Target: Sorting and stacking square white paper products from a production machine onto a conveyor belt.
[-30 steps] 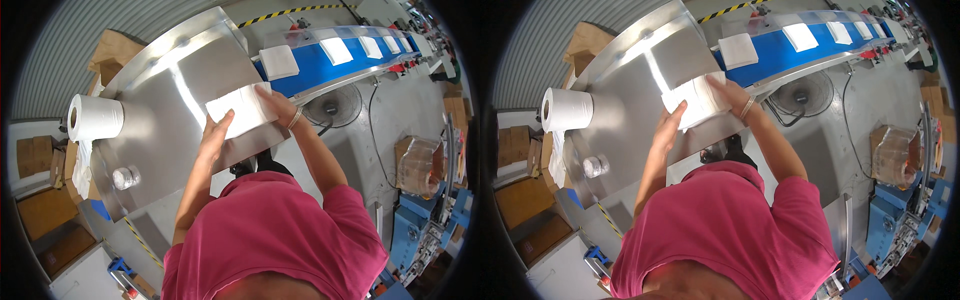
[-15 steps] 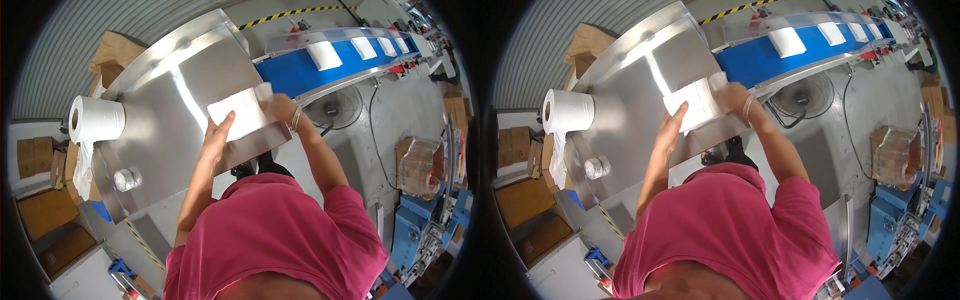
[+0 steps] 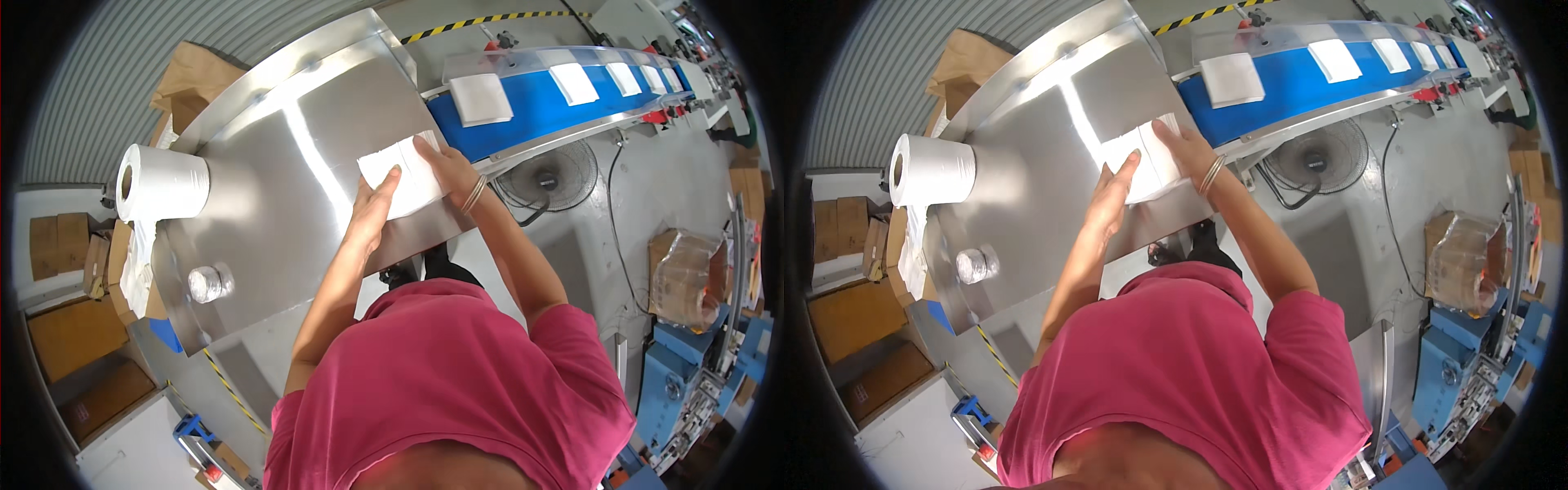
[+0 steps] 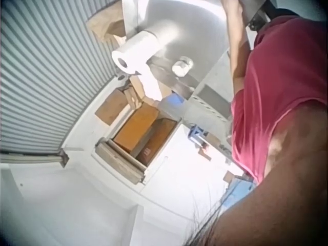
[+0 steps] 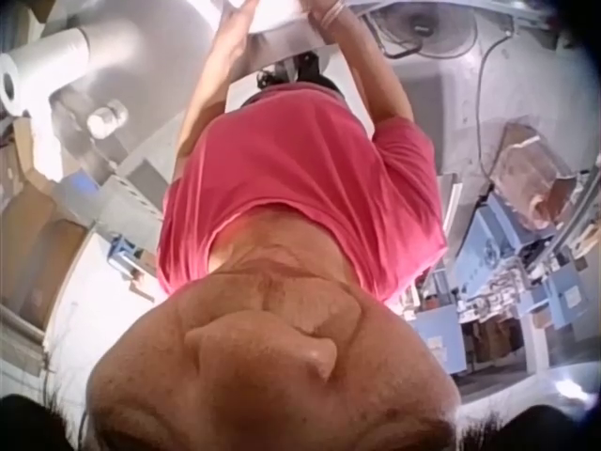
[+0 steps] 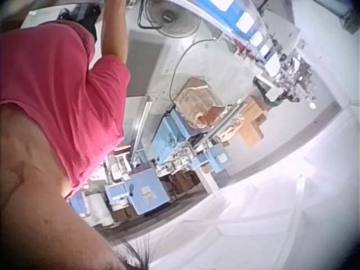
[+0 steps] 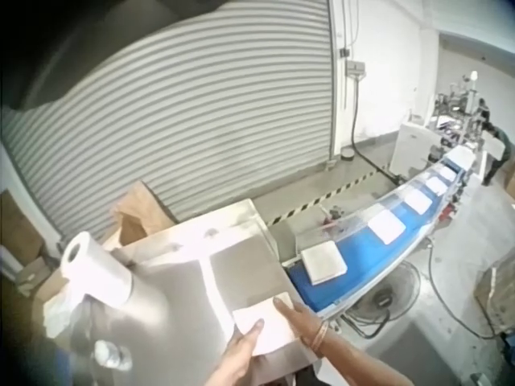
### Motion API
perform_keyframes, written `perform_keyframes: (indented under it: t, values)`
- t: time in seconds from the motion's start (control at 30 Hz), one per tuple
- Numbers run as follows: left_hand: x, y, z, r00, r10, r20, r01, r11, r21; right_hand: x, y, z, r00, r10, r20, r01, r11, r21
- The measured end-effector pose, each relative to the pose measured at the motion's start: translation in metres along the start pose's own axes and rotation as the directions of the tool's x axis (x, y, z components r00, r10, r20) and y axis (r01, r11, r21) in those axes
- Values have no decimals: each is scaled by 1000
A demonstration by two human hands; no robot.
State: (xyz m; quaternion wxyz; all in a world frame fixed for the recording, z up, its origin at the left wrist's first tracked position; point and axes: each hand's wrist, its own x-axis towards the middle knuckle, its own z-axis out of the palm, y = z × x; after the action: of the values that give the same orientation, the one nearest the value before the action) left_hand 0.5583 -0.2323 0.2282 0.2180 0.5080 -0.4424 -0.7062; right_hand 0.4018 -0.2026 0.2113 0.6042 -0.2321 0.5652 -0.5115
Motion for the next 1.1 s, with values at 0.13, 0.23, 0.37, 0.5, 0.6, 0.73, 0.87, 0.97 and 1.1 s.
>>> perform_keyframes:
  t: [0.13,0.23,0.37,0.5,0.6,0.73,0.87,0.97,1.1]
  values:
    - [5,-6,-3,999,38,30,-38,999,-2,7,2,-10,993,119,-25,-111,973,203]
    - [-3,1,-1,1000,21,13,-21,999,28,13,15,-15,990,-78,-115,83,996,37]
    - [-5,0,-7,1000,19,-1,-18,999,44,0,-2,-27,999,7,-50,-44,599,-799]
    - [-1,0,-3,998,49,34,-50,998,22,26,16,-66,951,191,-244,-10,806,592]
    - [3,1,0,999,-14,-43,15,999,29,29,11,-50,977,215,-6,-170,788,592]
    - [5,2,4,999,42,26,-41,999,-15,-7,-5,0,992,-49,116,40,996,79]
    - [6,5,10,999,26,35,-26,1000,4,4,3,2,1000,-10,6,10,997,78]
    - [7,4,9,1000,14,26,-14,1000,-2,11,6,-1,996,83,-19,-77,969,234]
    - [7,-2,5,999,34,5,-34,999,1,1,0,-3,984,-135,-116,72,896,-437]
